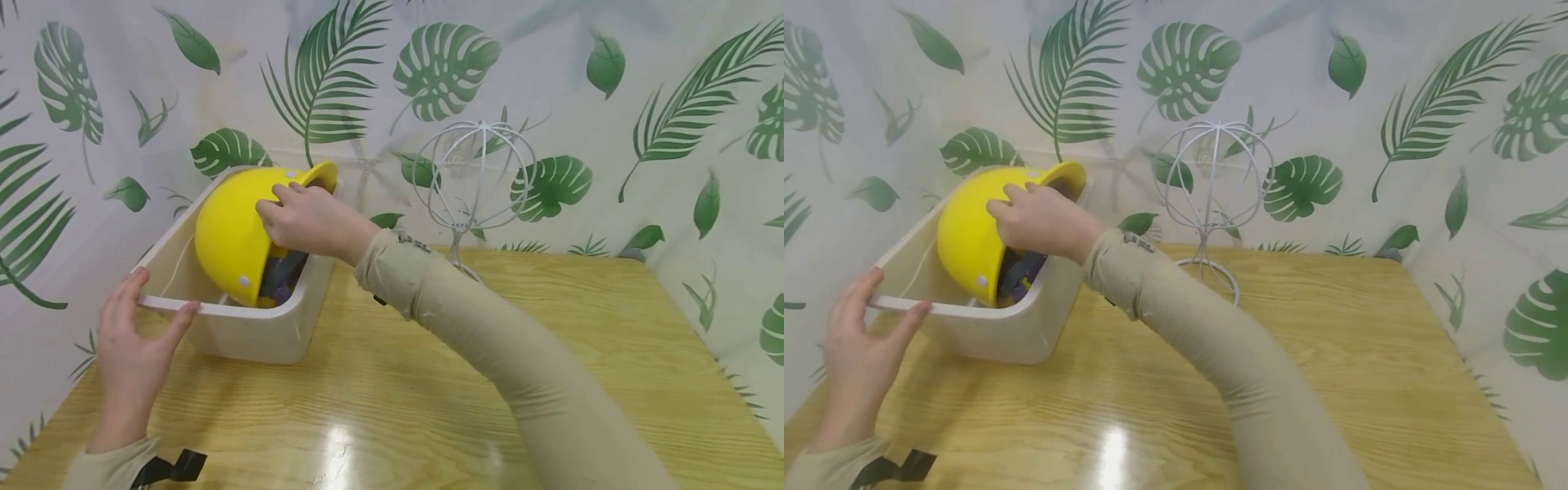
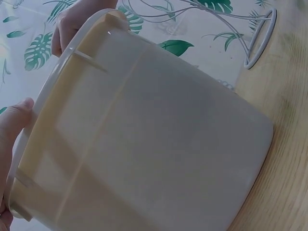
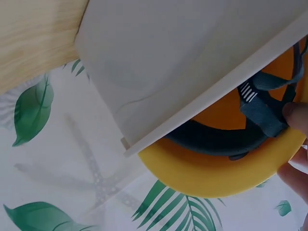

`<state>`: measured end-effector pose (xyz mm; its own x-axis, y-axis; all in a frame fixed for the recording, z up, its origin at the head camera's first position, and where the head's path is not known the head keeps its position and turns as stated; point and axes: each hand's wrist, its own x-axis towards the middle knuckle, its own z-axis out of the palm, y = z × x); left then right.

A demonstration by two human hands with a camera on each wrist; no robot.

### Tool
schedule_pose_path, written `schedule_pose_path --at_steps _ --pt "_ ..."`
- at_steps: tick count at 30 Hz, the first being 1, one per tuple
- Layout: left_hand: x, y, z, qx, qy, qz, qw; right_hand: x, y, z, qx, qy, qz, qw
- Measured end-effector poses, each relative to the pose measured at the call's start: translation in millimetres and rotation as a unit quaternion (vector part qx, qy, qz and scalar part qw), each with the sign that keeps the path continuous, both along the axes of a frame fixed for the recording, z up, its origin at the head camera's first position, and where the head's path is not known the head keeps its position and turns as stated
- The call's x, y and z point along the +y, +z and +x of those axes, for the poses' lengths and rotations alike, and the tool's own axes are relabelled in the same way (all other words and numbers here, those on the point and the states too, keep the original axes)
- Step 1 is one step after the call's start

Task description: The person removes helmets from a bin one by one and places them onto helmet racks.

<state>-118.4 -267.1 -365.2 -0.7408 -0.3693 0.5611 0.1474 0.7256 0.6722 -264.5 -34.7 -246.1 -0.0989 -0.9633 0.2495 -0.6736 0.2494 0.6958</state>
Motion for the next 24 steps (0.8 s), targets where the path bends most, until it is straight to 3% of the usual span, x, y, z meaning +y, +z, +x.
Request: schedule_pose_path --at_steps 8,12,16,24 --pt "-2.1 -1.5 3.7 -0.001 0.002 -0.003 1.0 10 -2.4 -4.4 -0.006 0.052 0.003 0.9986" --pt "-1.5 -0.3 3.8 -0.009 -0.002 -0.009 0.9999 18 -2.9 -9.9 0.026 0.071 -0.028 0.9967" --pt "-1.1 1.4 3.0 -0.018 -0.005 -0.017 0.9997 25 3.9 -13.8 0.057 0.07 -0.076 0.993" --pt "-2.8 2.4 1.1 -0.005 -0.009 -0.013 0.9999 42 25.5 -8.8 0.025 0.045 -0.16 0.9858"
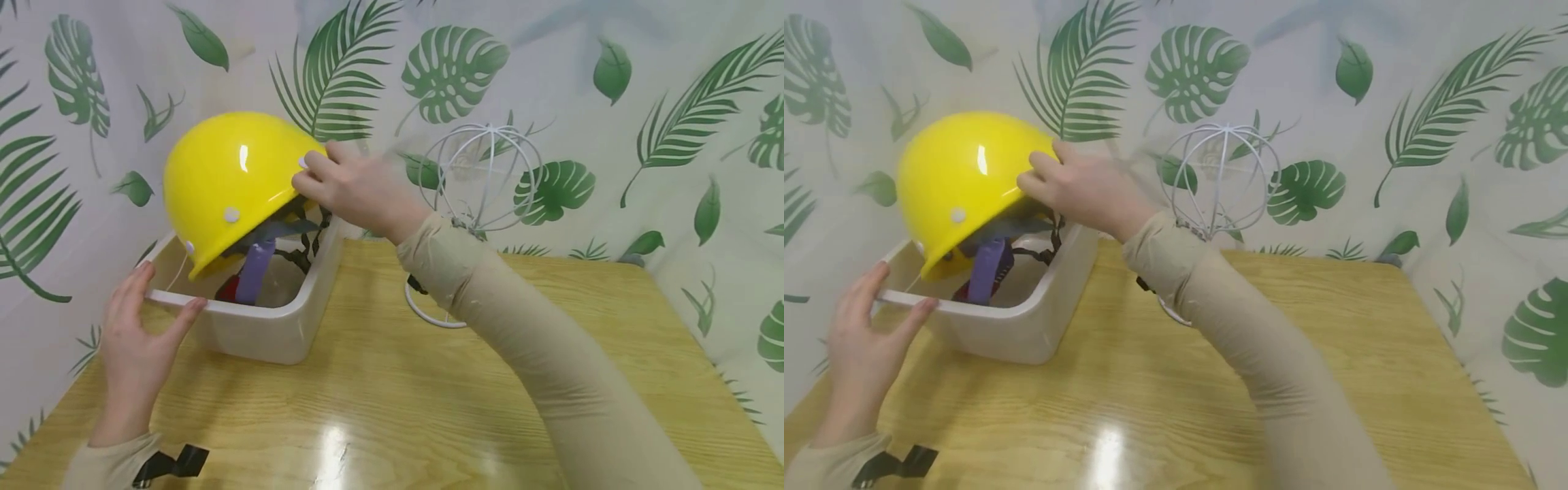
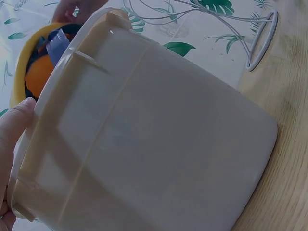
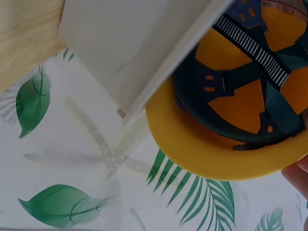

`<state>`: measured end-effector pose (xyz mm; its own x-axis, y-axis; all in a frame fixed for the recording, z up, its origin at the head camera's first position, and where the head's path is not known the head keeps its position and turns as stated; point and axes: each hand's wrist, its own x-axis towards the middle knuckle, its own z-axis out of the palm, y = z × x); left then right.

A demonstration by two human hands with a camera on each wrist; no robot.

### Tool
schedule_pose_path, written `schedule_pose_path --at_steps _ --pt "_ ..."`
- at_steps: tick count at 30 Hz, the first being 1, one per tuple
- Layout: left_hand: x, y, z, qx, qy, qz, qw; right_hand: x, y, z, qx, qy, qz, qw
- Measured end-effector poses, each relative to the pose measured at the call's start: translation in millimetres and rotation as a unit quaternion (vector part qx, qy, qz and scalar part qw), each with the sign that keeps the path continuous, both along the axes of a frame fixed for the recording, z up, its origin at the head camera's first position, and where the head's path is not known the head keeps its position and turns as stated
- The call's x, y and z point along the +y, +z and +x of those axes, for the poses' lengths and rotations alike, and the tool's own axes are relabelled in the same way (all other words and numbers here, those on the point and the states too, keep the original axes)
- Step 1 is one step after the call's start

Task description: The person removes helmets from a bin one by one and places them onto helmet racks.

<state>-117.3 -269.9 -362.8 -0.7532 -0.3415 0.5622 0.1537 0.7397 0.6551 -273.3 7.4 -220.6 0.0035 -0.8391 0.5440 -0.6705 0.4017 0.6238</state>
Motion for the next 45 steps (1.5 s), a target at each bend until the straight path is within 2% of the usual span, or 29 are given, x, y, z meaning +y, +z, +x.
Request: schedule_pose_path --at_steps 3,7,13,18,23,29,33,36,39,45 --pt "0.0 0.0 -1.2 0.003 -0.005 0.004 1.0 9 6.4 1.8 0.022 0.007 -0.047 0.9986" --pt "-0.8 -1.3 -1.9 0.007 -0.008 0.01 0.9999 21 12.9 5.4 0.046 0.042 -0.1 0.9931" --pt "-1.5 -2.5 -3.2 0.004 -0.009 0.011 0.9999 42 27.1 19.7 0.064 0.064 -0.147 0.985" --pt "-1.3 -2.3 -3.5 0.003 -0.009 0.01 0.9999 61 40.1 31.9 0.075 0.063 -0.19 0.977" --pt "-2.2 -3.0 -4.1 0.011 -0.007 0.014 0.9998 82 52.3 36.0 0.073 0.06 -0.236 0.9671" --pt "-1.2 -3.6 -3.6 0.022 -0.008 0.013 0.9996 111 62.6 39.8 0.112 0.044 -0.299 0.9467" --pt "-1.1 -3.3 -4.7 0.036 -0.008 0.01 0.9993 132 67.0 43.6 0.106 0.022 -0.332 0.9371" --pt "-1.9 -3.3 -5.3 0.041 -0.006 0.008 0.9991 146 67.3 43.8 0.086 0.003 -0.35 0.9327" --pt "-2.5 -4.1 -4.7 0.033 -0.005 0.012 0.9994 156 61.6 43.6 0.06 -0.005 -0.379 0.9235" --pt "-2.9 -5.2 -1.8 0.017 -0.005 0.014 0.9998 167 42.1 50.2 0.028 0.007 -0.442 0.8964"
